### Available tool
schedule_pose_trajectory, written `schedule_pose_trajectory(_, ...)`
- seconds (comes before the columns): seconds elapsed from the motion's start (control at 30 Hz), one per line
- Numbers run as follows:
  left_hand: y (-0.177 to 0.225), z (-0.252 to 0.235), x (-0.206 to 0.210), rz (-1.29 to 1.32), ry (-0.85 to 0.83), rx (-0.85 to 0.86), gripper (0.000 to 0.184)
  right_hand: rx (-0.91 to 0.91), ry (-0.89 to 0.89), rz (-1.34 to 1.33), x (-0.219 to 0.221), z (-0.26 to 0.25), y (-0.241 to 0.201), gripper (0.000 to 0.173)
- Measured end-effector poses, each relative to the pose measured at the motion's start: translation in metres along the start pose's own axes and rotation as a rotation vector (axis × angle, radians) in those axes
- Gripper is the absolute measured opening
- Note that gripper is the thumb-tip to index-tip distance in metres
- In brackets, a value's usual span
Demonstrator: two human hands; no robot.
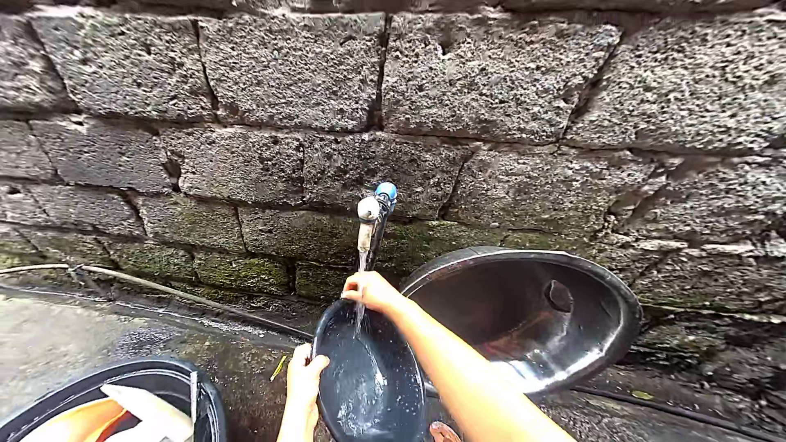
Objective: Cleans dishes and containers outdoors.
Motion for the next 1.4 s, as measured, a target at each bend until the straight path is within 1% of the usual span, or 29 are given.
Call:
schedule_pose_trajectory(0.03,-0.002,0.0,0.001,0.037,0.028,-0.02,0.009,0.047,-0.036,0.068,-0.002,-0.004,-0.008,0.027)
schedule_pose_trajectory(0.1,-0.006,0.001,0.007,0.104,0.04,-0.059,0.011,0.055,-0.234,0.16,0.007,-0.003,-0.033,0.038)
schedule_pose_trajectory(0.17,-0.009,0.003,0.015,0.168,0.016,-0.087,0.013,0.026,-0.413,0.206,0.019,0.002,-0.053,0.037)
schedule_pose_trajectory(0.2,-0.01,0.005,0.018,0.197,0.005,-0.096,0.014,0.07,-0.476,0.253,0.019,0.003,-0.057,0.035)
schedule_pose_trajectory(0.27,-0.008,0.008,0.022,0.223,-0.015,-0.113,0.018,0.263,-0.493,0.43,0.006,0.005,-0.05,0.032)
schedule_pose_trajectory(0.3,-0.006,0.01,0.024,0.216,-0.021,-0.116,0.02,0.36,-0.465,0.476,0.0,0.01,-0.048,0.031)
schedule_pose_trajectory(0.33,-0.004,0.011,0.024,0.198,-0.02,-0.116,0.02,0.402,-0.436,0.481,0.001,0.016,-0.051,0.03)
schedule_pose_trajectory(0.37,-0.004,0.012,0.025,0.184,-0.009,-0.119,0.019,0.366,-0.434,0.475,0.012,0.019,-0.057,0.03)
schedule_pose_trajectory(0.43,-0.005,0.014,0.023,0.186,0.026,-0.127,0.018,0.238,-0.535,0.402,0.043,0.016,-0.064,0.028)
schedule_pose_trajectory(0.47,-0.004,0.014,0.02,0.188,0.044,-0.129,0.017,0.216,-0.551,0.357,0.049,0.012,-0.06,0.029)
schedule_pose_trajectory(0.5,-0.003,0.015,0.016,0.184,0.051,-0.13,0.017,0.23,-0.515,0.323,0.046,0.007,-0.052,0.031)
schedule_pose_trajectory(0.6,0.002,0.015,0.012,0.169,0.019,-0.115,0.016,0.425,-0.318,0.374,0.011,0.003,-0.018,0.029)
schedule_pose_trajectory(0.63,0.001,0.016,0.012,0.165,0.005,-0.109,0.015,0.458,-0.246,0.396,0.005,0.003,-0.012,0.03)
schedule_pose_trajectory(0.7,-0.001,0.018,0.012,0.179,0.004,-0.091,0.013,0.473,-0.104,0.391,0.001,0.004,0.0,0.042)
schedule_pose_trajectory(0.73,0.0,0.02,0.011,0.189,0.009,-0.077,0.013,0.469,-0.077,0.374,0.002,0.005,0.008,0.051)
schedule_pose_trajectory(0.77,0.002,0.022,0.009,0.196,0.002,-0.057,0.012,0.453,-0.094,0.353,0.006,0.005,0.018,0.055)
schedule_pose_trajectory(0.8,0.006,0.024,0.009,0.197,-0.029,-0.026,0.009,0.422,-0.146,0.318,0.011,0.004,0.027,0.054)
schedule_pose_trajectory(0.83,0.01,0.026,0.01,0.193,-0.074,0.01,0.006,0.385,-0.212,0.288,0.015,0.003,0.033,0.05)
schedule_pose_trajectory(0.9,0.02,0.03,0.011,0.134,-0.185,0.076,0.017,0.321,-0.371,0.286,0.019,0.004,0.029,0.041)
schedule_pose_trajectory(0.97,0.029,0.032,0.009,0.064,-0.237,0.08,0.024,0.198,-0.506,0.358,0.029,0.004,0.006,0.034)
schedule_pose_trajectory(1.03,0.03,0.029,0.008,0.037,-0.265,0.0,0.029,0.047,-0.612,0.46,0.052,0.006,-0.032,0.03)
schedule_pose_trajectory(1.1,0.023,0.025,0.008,0.032,-0.246,-0.051,0.026,-0.108,-0.65,0.502,0.08,0.005,-0.06,0.028)
schedule_pose_trajectory(1.17,0.018,0.025,0.006,0.041,-0.183,-0.022,0.016,-0.187,-0.608,0.442,0.089,-0.005,-0.057,0.022)
schedule_pose_trajectory(1.2,0.018,0.027,0.004,0.053,-0.167,0.007,0.009,-0.146,-0.558,0.425,0.083,-0.012,-0.043,0.023)
schedule_pose_trajectory(1.23,0.02,0.029,0.002,0.07,-0.168,0.038,0.005,-0.056,-0.505,0.434,0.071,-0.017,-0.023,0.027)
schedule_pose_trajectory(1.27,0.025,0.03,0.001,0.096,-0.173,0.059,0.005,0.052,-0.466,0.44,0.057,-0.019,-0.004,0.032)
schedule_pose_trajectory(1.3,0.029,0.031,-0.001,0.128,-0.181,0.058,0.008,0.161,-0.465,0.424,0.046,-0.017,0.009,0.035)
schedule_pose_trajectory(1.33,0.031,0.032,-0.002,0.163,-0.193,0.03,0.016,0.229,-0.492,0.401,0.039,-0.013,0.012,0.036)
schedule_pose_trajectory(1.4,0.028,0.035,-0.003,0.182,-0.242,-0.063,0.032,0.283,-0.592,0.478,0.04,-0.006,0.002,0.041)
Point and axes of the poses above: each hand's wrist, its own z-axis away from the middle knuckle, its own x-axis out of the palm, y = z × x, the point moved 6 cm from there along -z, towards the middle knuckle, and after that the axes turned 4 degrees about -y, right-handed, at the moved point
